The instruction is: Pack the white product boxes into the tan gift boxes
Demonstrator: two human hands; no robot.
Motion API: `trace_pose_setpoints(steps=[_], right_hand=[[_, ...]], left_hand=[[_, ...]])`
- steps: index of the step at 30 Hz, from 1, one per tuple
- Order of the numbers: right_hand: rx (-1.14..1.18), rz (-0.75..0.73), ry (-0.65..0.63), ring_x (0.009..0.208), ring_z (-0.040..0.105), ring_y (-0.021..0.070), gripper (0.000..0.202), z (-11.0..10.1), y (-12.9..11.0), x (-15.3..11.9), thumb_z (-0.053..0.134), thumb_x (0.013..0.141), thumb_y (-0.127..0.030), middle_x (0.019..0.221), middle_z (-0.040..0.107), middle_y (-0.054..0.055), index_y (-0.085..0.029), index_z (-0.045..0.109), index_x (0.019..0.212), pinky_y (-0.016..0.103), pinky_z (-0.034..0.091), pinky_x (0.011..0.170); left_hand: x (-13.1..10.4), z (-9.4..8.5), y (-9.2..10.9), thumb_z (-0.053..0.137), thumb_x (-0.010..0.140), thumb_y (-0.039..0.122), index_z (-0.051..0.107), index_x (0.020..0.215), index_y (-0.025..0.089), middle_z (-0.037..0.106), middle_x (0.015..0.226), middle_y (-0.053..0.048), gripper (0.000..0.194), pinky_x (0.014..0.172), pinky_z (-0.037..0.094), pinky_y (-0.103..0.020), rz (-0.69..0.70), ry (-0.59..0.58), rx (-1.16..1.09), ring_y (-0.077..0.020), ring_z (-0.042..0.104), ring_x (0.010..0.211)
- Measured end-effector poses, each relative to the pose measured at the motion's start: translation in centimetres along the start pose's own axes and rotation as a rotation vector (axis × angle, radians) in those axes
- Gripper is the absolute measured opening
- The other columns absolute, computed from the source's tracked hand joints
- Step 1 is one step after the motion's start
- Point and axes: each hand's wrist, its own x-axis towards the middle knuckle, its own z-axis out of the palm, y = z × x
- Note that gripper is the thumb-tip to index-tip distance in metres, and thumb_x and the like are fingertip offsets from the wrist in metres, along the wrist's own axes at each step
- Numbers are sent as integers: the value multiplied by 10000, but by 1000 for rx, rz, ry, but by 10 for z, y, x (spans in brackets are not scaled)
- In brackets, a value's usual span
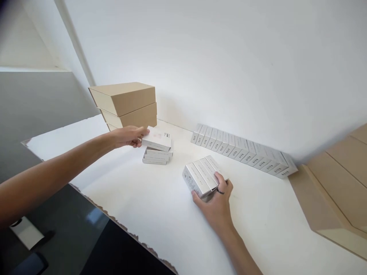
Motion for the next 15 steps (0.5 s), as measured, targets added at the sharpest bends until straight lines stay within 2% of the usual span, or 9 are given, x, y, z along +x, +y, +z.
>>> trace_pose_setpoints(steps=[2, 4, 6, 8, 10, 11, 12, 14, 15], right_hand=[[-9, -18, 28, 1327, 335, 331, 950, 1, -2, -2, 774, 605, -552, 1376, 249, 105, -294, 301, 1387, 533, 356, 1091], [-11, -32, 61, 1334, 339, 343, 955, 3, -2, -4, 798, 570, -539, 1377, 270, 107, -285, 336, 1366, 547, 343, 1102], [64, 10, 77, 1304, 398, 349, 996, 3, -4, -3, 833, 533, -508, 1387, 307, 105, -301, 327, 1366, 558, 377, 1079], [212, 147, 114, 1219, 501, 348, 1089, 1, -11, 4, 869, 489, -476, 1372, 389, 104, -323, 278, 1391, 566, 449, 1014], [410, 334, 153, 1154, 565, 346, 1107, -6, -26, 19, 869, 487, -463, 1332, 489, 101, -330, 271, 1409, 554, 506, 952], [505, 429, 155, 1151, 573, 348, 1059, -11, -37, 29, 856, 501, -472, 1311, 529, 103, -323, 315, 1400, 542, 520, 934], [623, 493, 95, 1176, 569, 341, 934, -17, -51, 41, 810, 570, -498, 1327, 545, 102, -324, 379, 1380, 514, 530, 921], [796, 586, -134, 1200, 570, 316, 655, -29, -84, 64, 689, 727, -526, 1386, 536, 103, -325, 508, 1324, 452, 544, 851], [837, 530, -215, 1210, 567, 293, 568, -34, -102, 74, 635, 789, -491, 1409, 529, 91, -334, 529, 1326, 424, 538, 812]], left_hand=[[-10, -9, -10, 768, 623, 556, 539, 556, 200, 544, 548, -16, 429, 470, 286, -268, 10, 26, 101, -123, 428, 481], [-30, -20, -21, 706, 694, 622, 470, 521, 212, 483, 489, 0, 504, 494, 255, -269, 56, 67, 187, -128, 392, 478], [-62, -28, -37, 549, 821, 644, 490, 563, 222, 536, 536, -15, 498, 530, 306, -288, 139, 121, 251, -156, 445, 522], [-101, -27, -59, 515, 849, 619, 503, 615, 244, 569, 598, -13, 442, 556, 355, -312, 192, 224, 271, -179, 483, 564], [-142, -14, -86, 514, 849, 605, 504, 643, 271, 550, 607, -1, 393, 568, 378, -331, 154, 317, 197, -189, 467, 565], [-160, -4, -100, 523, 836, 610, 500, 637, 279, 528, 603, -2, 387, 575, 392, -339, 138, 333, 133, -198, 467, 578], [-176, 10, -113, 533, 820, 616, 486, 616, 280, 508, 600, -5, 396, 569, 395, -344, 122, 327, 67, -202, 460, 581], [-201, 39, -135, 547, 808, 633, 485, 618, 285, 495, 608, -12, 401, 570, 407, -359, 46, 216, -73, -208, 452, 584], [-210, 54, -144, 566, 789, 645, 482, 618, 284, 508, 626, -19, 408, 586, 421, -373, 3, 148, -154, -215, 467, 597]])
